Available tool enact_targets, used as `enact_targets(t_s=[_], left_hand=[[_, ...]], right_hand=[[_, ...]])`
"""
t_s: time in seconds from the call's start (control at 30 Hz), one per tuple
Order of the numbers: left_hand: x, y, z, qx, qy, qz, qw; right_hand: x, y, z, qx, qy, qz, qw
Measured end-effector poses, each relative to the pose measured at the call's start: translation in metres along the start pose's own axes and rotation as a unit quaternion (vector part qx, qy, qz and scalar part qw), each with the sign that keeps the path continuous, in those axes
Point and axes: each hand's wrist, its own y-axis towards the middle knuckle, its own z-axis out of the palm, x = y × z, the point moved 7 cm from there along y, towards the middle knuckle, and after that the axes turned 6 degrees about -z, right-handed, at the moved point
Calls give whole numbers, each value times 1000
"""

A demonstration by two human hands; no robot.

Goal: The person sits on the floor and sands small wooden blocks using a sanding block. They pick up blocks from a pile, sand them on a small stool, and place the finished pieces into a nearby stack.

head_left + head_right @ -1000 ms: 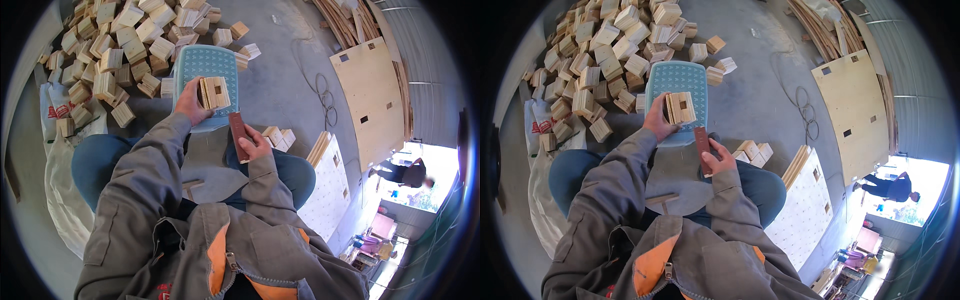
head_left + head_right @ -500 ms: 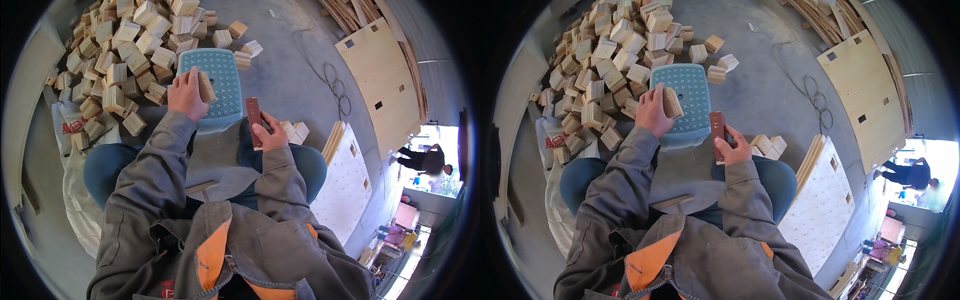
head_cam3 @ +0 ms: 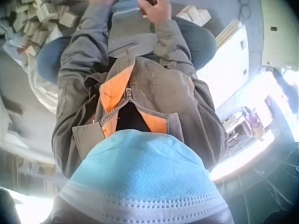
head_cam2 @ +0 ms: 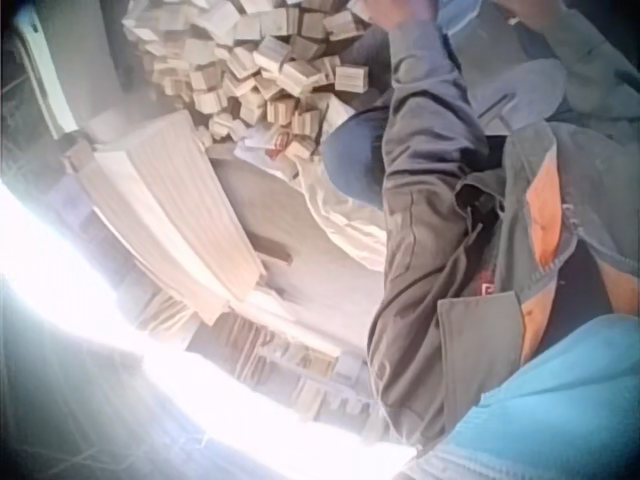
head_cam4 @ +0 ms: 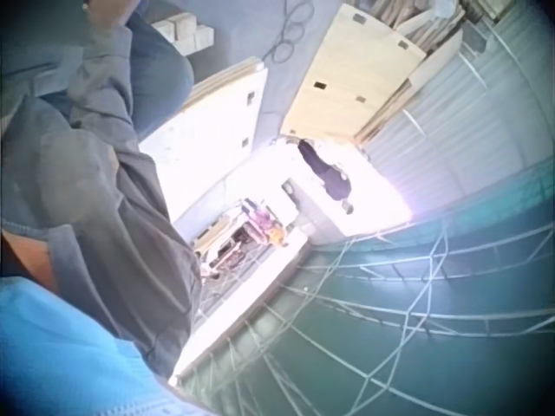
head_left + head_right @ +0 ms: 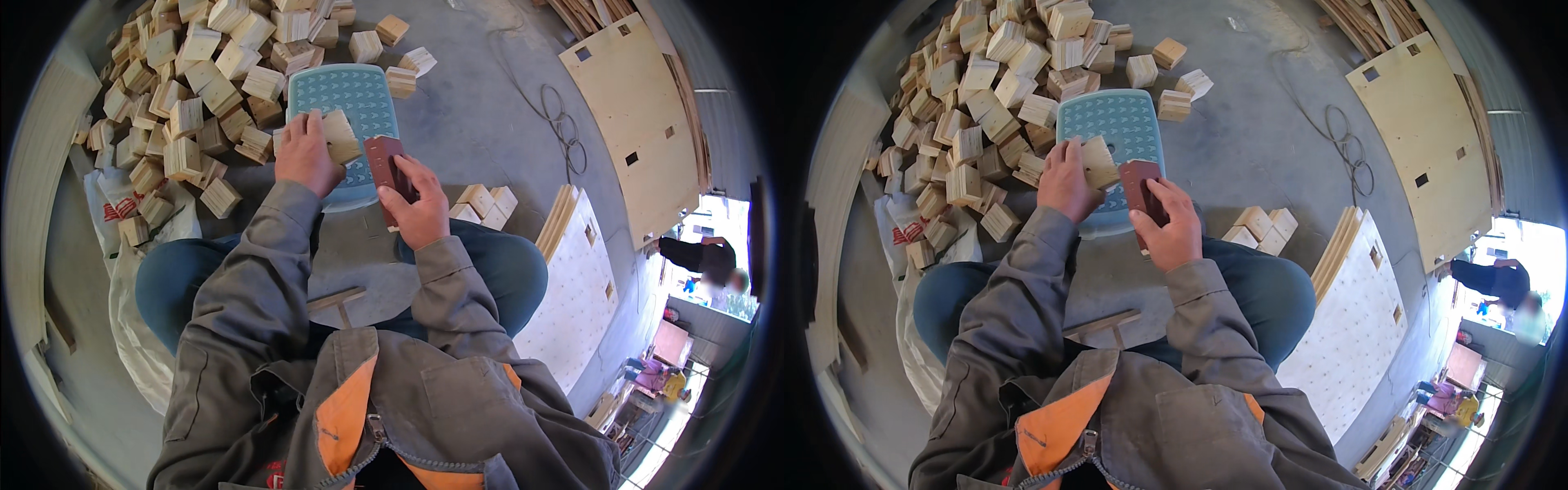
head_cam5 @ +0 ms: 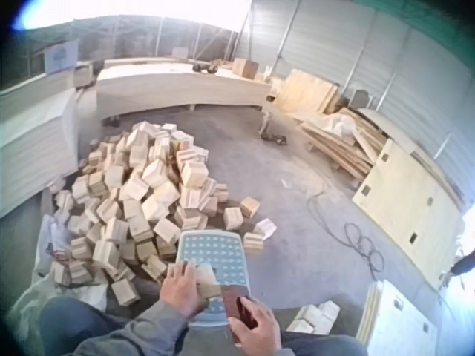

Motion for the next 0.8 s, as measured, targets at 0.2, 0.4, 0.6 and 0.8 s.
enact_targets(t_s=[0.2,0.4,0.6,0.8], left_hand=[[9,3,6,-11,-15,10,1000],[7,4,7,-7,-35,20,999],[9,6,10,-10,-36,12,999],[7,5,3,-4,-38,8,999]], right_hand=[[-9,43,42,36,-10,-40,999],[-43,139,84,85,23,-15,996],[-60,153,93,125,142,86,978],[-74,61,63,101,231,193,948]])
